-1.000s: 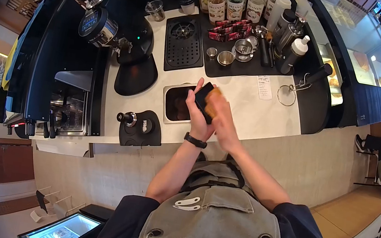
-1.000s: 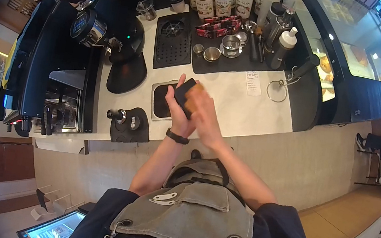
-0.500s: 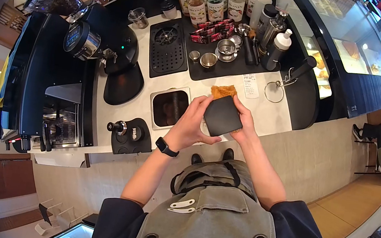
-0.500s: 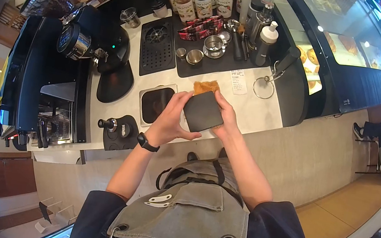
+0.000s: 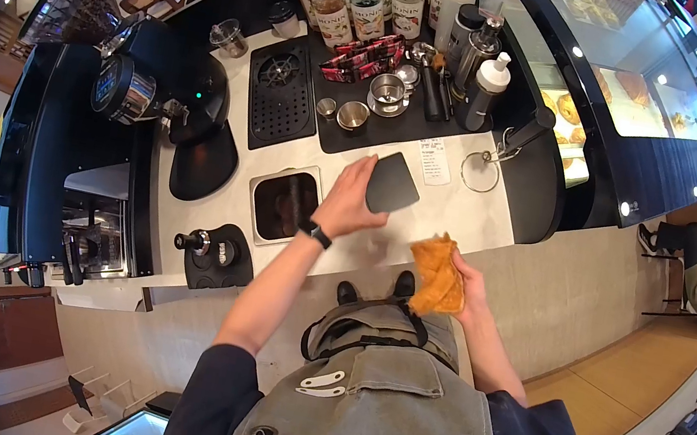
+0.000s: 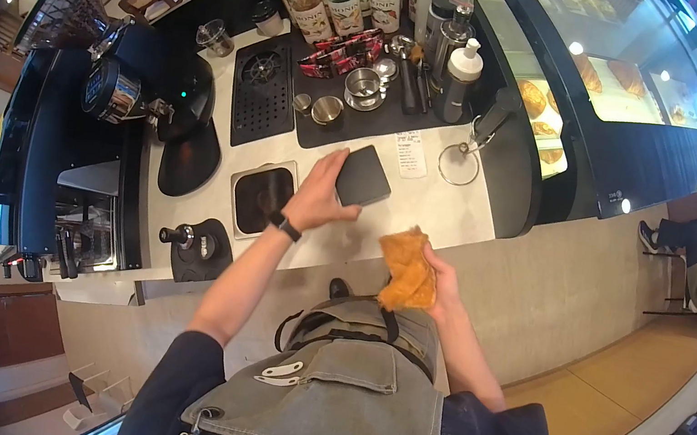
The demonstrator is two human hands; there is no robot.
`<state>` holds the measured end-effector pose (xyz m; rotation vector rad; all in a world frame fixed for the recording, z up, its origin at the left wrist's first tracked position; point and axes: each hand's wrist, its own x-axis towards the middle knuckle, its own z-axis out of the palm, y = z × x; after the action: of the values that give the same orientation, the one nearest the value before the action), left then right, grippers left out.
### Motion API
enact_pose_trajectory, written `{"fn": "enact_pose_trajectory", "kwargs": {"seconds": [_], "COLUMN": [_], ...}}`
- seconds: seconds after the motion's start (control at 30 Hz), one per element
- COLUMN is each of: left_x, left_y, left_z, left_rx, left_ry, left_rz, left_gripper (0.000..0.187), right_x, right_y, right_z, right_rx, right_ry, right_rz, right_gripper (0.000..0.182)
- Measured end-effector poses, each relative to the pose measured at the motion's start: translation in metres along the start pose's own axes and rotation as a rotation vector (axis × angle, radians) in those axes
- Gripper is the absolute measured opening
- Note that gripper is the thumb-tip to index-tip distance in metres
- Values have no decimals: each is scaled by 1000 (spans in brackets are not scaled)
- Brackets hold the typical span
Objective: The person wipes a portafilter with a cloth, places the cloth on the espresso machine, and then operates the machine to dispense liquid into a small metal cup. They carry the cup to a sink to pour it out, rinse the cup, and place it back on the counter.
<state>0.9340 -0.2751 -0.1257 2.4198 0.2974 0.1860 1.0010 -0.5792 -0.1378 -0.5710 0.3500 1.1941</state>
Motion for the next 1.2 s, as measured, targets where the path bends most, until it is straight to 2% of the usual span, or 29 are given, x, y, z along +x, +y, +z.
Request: {"fn": "enact_pose_trajectory", "kwargs": {"seconds": [0.17,0.3,0.4,0.53,0.73,0.83,0.93,0.97,1.03,1.07,1.1,1.13,1.2], "left_x": [45,58,61,61,54,46,26,15,-16,-34,-50,-71,-114], "left_y": [-25,-29,-22,-30,-29,-27,-11,-4,11,20,40,46,49], "left_z": [-4,-4,-7,2,6,13,20,25,30,30,27,29,37], "left_rx": [95,78,256,198,143,107,98,51,-87,-154,-180,-239,-308], "left_ry": [-107,-158,-211,-188,-164,-86,91,220,353,417,527,587,660], "left_rz": [89,59,48,46,65,55,-2,-13,-114,-170,-221,-270,-341], "left_gripper": [110,109,111,108,103,101,98,83,69,62,45,41,36], "right_x": [-27,-27,-25,-27,-18,-12,6,15,32,36,42,47,69], "right_y": [-7,-12,-18,-31,-38,-40,-53,-57,-59,-50,-35,-17,21], "right_z": [-24,-32,-34,-19,-19,-12,-24,-32,-49,-48,-42,-36,-13], "right_rx": [38,54,38,33,-188,-447,-1117,-1405,-1988,-2035,-2085,-2134,-2132], "right_ry": [35,2,1,-22,43,273,343,346,330,316,297,275,95], "right_rz": [-54,-73,-84,-94,-222,-391,-904,-999,-1154,-1154,-1152,-1143,-1170], "right_gripper": [45,45,45,46,40,39,42,44,48,51,55,58,60]}}
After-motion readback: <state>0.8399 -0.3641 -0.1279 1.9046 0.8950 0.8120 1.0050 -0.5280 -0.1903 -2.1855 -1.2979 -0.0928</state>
